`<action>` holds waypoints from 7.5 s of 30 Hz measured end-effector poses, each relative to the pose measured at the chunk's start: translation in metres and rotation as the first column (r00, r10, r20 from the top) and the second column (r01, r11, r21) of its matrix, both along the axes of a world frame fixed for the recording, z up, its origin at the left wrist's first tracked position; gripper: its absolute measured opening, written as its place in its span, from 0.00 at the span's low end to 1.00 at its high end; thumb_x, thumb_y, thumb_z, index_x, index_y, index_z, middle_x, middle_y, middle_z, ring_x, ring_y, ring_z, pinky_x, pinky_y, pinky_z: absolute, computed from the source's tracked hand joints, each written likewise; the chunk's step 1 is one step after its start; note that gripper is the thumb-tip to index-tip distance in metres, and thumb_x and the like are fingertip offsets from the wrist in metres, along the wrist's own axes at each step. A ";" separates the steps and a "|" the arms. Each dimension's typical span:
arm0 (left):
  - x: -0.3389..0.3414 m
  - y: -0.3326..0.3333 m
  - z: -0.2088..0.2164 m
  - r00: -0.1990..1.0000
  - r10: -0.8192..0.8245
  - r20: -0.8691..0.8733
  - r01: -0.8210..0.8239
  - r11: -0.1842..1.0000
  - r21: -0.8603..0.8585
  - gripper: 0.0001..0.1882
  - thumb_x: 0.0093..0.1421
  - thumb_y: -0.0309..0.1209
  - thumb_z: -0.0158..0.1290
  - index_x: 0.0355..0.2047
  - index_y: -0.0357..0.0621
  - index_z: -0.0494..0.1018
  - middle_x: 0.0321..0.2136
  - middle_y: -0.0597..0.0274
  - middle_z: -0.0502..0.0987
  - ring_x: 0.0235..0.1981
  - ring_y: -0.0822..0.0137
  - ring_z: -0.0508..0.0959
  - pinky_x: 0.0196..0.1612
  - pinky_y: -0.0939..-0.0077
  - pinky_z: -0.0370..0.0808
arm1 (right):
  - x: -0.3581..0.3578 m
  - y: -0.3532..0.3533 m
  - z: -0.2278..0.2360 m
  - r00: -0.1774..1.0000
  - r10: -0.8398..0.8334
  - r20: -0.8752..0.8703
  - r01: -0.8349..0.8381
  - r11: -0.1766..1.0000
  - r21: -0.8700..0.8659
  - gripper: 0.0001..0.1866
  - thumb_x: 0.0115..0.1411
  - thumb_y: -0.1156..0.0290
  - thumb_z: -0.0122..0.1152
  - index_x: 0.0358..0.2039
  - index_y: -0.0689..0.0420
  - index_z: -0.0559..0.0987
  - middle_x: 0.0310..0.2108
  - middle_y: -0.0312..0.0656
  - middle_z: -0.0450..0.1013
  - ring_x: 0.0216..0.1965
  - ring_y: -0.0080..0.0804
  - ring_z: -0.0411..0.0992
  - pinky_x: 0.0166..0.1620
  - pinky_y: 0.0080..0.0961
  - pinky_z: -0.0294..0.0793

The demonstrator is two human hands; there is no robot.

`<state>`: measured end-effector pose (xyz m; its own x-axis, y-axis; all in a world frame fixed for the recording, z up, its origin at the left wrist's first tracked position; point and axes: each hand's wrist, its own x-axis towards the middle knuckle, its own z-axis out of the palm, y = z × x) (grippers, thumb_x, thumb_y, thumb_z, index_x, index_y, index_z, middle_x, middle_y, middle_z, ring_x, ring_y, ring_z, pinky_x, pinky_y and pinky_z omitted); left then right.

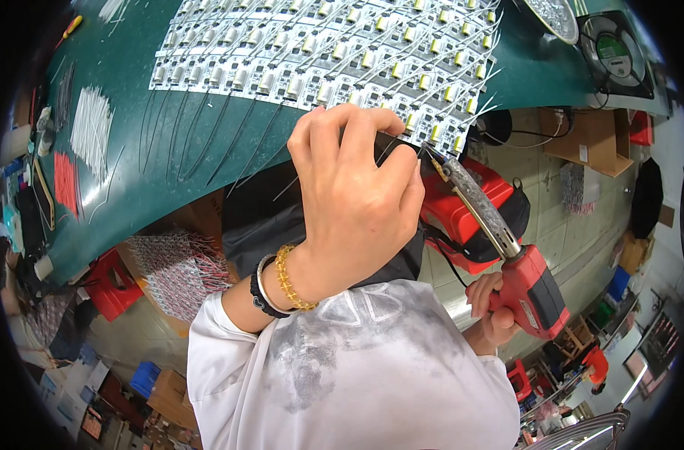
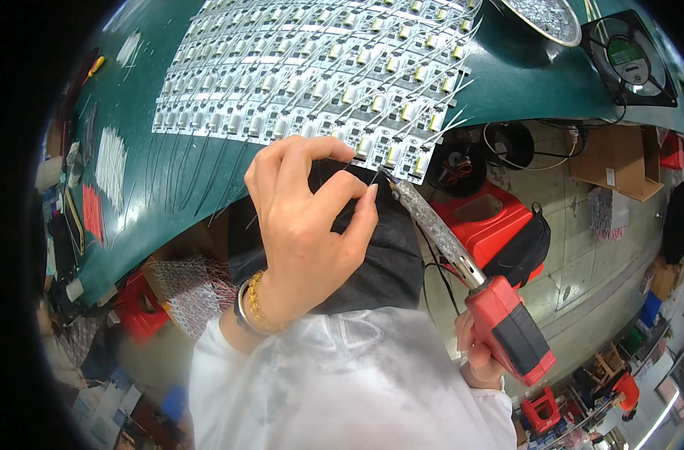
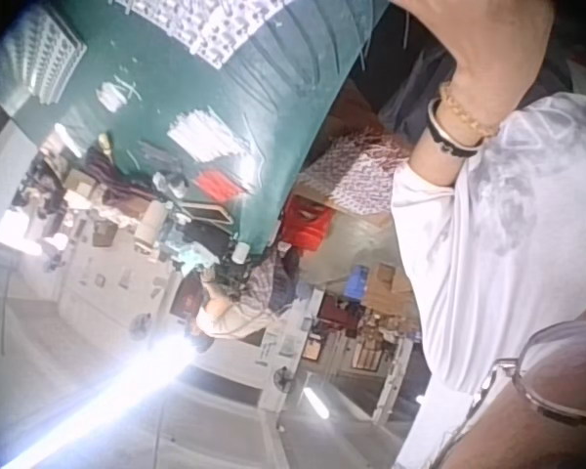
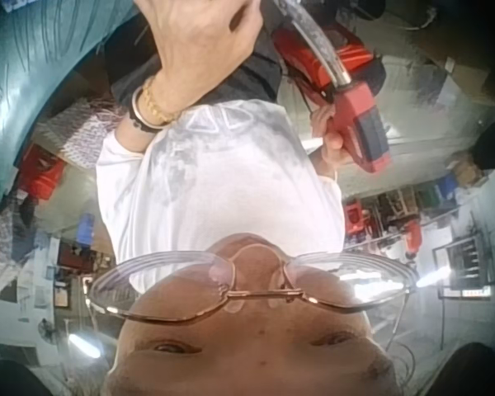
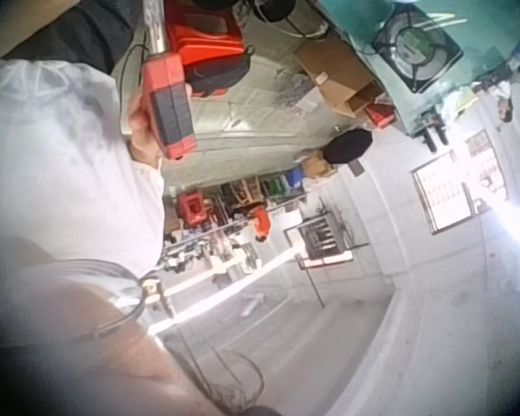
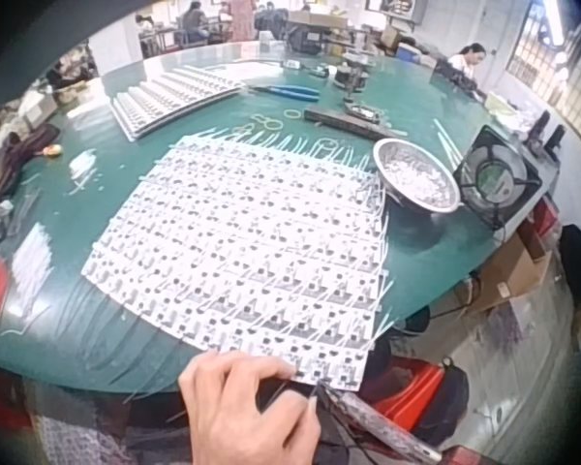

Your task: The person solders black, white, and red wires to an LED circuit board using a soldering iron, taking the wires from piles on the workbench and attaching them one by one.

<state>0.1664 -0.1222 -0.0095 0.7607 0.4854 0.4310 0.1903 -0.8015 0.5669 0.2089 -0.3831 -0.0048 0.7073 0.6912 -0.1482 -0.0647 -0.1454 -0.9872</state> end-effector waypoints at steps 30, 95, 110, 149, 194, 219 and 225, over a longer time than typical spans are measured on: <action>-0.055 0.052 0.017 0.974 0.166 0.154 -0.192 0.965 0.178 0.06 0.48 0.26 0.59 0.26 0.46 0.73 0.30 0.63 0.74 0.33 0.59 0.73 0.40 0.60 0.66 | 0.042 0.047 -0.025 0.904 -0.284 0.321 0.135 0.900 0.415 0.37 0.64 0.47 0.52 0.58 0.70 0.61 0.13 0.35 0.59 0.13 0.24 0.58 0.25 0.25 0.64; -0.224 0.320 0.032 0.816 0.396 -0.421 -0.226 0.889 0.398 0.08 0.50 0.20 0.56 0.33 0.42 0.77 0.35 0.57 0.72 0.43 0.56 0.72 0.48 0.67 0.70 | 0.064 0.064 0.025 0.809 -0.185 0.559 0.124 0.982 0.145 0.19 0.65 0.65 0.56 0.42 0.71 0.69 0.17 0.37 0.61 0.15 0.22 0.57 0.21 0.21 0.56; -0.113 0.161 0.083 0.973 0.201 -0.111 -0.228 0.900 -0.372 0.05 0.55 0.25 0.58 0.30 0.36 0.77 0.23 0.64 0.79 0.24 0.76 0.76 0.31 0.79 0.71 | 0.052 0.039 -0.001 0.969 -0.187 0.160 0.115 0.920 0.374 0.38 0.63 0.48 0.55 0.57 0.71 0.61 0.13 0.33 0.59 0.13 0.20 0.59 0.21 0.19 0.62; -0.023 0.019 0.023 0.956 0.008 0.294 0.286 0.211 -0.935 0.04 0.64 0.21 0.48 0.37 0.32 0.66 0.32 0.45 0.77 0.26 0.63 0.81 0.27 0.79 0.77 | -0.008 0.019 -0.016 0.764 -0.524 -0.377 0.552 0.833 -0.039 0.34 0.59 0.55 0.62 0.55 0.66 0.60 0.13 0.36 0.64 0.13 0.25 0.62 0.21 0.25 0.64; -0.002 -0.013 -0.004 0.994 -0.111 0.021 0.111 0.993 -0.034 0.09 0.44 0.22 0.59 0.21 0.44 0.69 0.46 0.56 0.76 0.52 0.52 0.71 0.61 0.45 0.55 | -0.004 -0.017 0.000 0.986 -0.160 -0.048 0.164 0.982 0.099 0.51 0.50 0.26 0.52 0.50 0.67 0.65 0.12 0.33 0.63 0.13 0.26 0.63 0.21 0.24 0.63; -0.002 -0.015 -0.009 0.992 -0.111 0.053 0.112 0.994 -0.007 0.08 0.44 0.22 0.58 0.21 0.43 0.68 0.45 0.55 0.76 0.51 0.52 0.71 0.61 0.44 0.54 | -0.010 -0.015 -0.003 0.973 -0.225 0.047 0.225 0.974 -0.001 0.47 0.52 0.28 0.52 0.49 0.65 0.67 0.12 0.30 0.62 0.13 0.22 0.62 0.22 0.23 0.64; -0.001 -0.015 -0.010 0.994 -0.098 0.048 0.099 0.995 -0.018 0.09 0.43 0.22 0.59 0.21 0.44 0.69 0.45 0.57 0.76 0.51 0.53 0.71 0.61 0.45 0.55 | -0.009 -0.006 -0.008 0.969 -0.245 0.006 0.238 0.948 0.209 0.48 0.51 0.28 0.53 0.50 0.66 0.65 0.12 0.31 0.62 0.12 0.24 0.62 0.21 0.23 0.63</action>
<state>0.1655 -0.1377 -0.0192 0.7841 0.4185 0.4583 0.0839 -0.8031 0.5899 0.2002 -0.3891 -0.0127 0.8590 0.5120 0.0041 -0.0410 0.0768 -0.9962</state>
